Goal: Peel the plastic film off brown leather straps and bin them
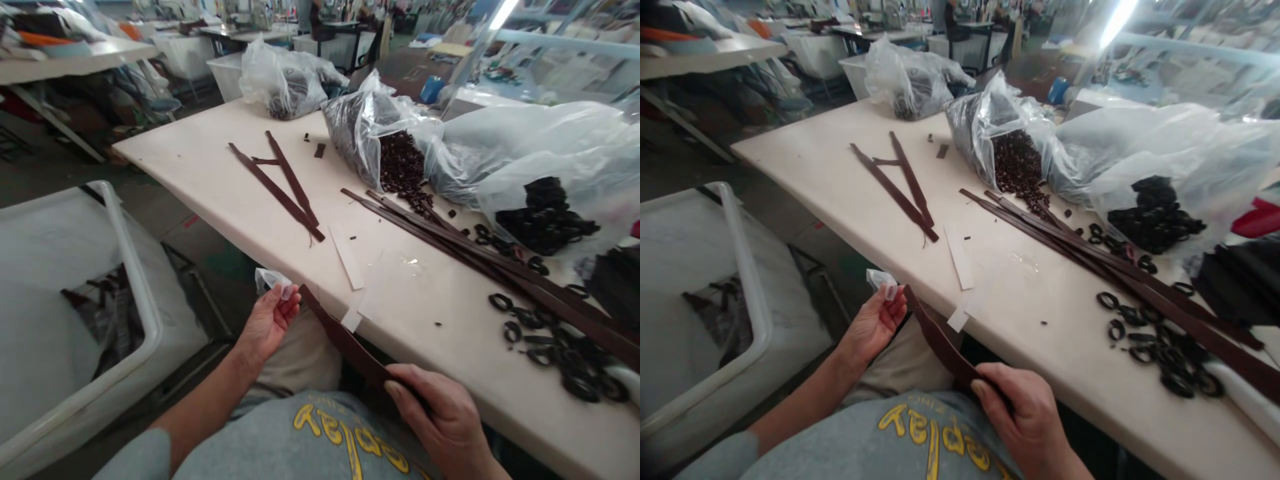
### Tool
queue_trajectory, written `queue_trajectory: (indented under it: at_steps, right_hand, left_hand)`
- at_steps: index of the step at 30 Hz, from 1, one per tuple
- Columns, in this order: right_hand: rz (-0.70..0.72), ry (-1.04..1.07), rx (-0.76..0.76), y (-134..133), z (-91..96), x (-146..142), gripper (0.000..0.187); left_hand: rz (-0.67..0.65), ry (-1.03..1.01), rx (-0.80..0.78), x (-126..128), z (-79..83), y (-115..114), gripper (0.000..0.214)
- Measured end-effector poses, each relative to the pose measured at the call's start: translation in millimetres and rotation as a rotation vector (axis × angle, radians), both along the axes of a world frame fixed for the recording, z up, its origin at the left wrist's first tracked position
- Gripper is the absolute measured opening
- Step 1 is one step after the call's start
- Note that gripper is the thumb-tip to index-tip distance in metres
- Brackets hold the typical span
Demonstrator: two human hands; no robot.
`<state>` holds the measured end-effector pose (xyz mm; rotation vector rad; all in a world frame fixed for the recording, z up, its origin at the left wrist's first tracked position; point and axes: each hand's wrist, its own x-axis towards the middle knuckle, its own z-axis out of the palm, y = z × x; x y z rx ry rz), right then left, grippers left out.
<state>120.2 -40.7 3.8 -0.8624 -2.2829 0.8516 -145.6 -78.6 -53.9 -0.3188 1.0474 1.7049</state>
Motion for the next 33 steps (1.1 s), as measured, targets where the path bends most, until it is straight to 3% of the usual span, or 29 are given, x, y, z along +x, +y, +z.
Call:
queue_trajectory:
  at_steps: [11, 24, 29, 33]
  right_hand:
    - [0.072, -0.012, 0.042, 1.2, -3.9, -9.3, 0.015]
    - [0.057, -0.138, -0.098, -1.4, -19.1, -12.9, 0.023]
    - [0.005, -0.232, -0.220, -0.3, -21.2, -32.6, 0.028]
    - [-0.022, -0.222, -0.261, 8.4, -32.1, -68.3, 0.026]
  left_hand:
    - [-0.026, -0.035, -0.024, 5.4, -17.8, -1.0, 0.012]
    - [-0.065, -0.055, -0.033, 2.0, -13.5, -6.2, 0.010]
    - [-0.182, -0.058, -0.014, 25.5, -15.4, -15.7, 0.004]
    - [-0.301, -0.102, 0.061, 51.3, -18.7, -22.9, 0.015]
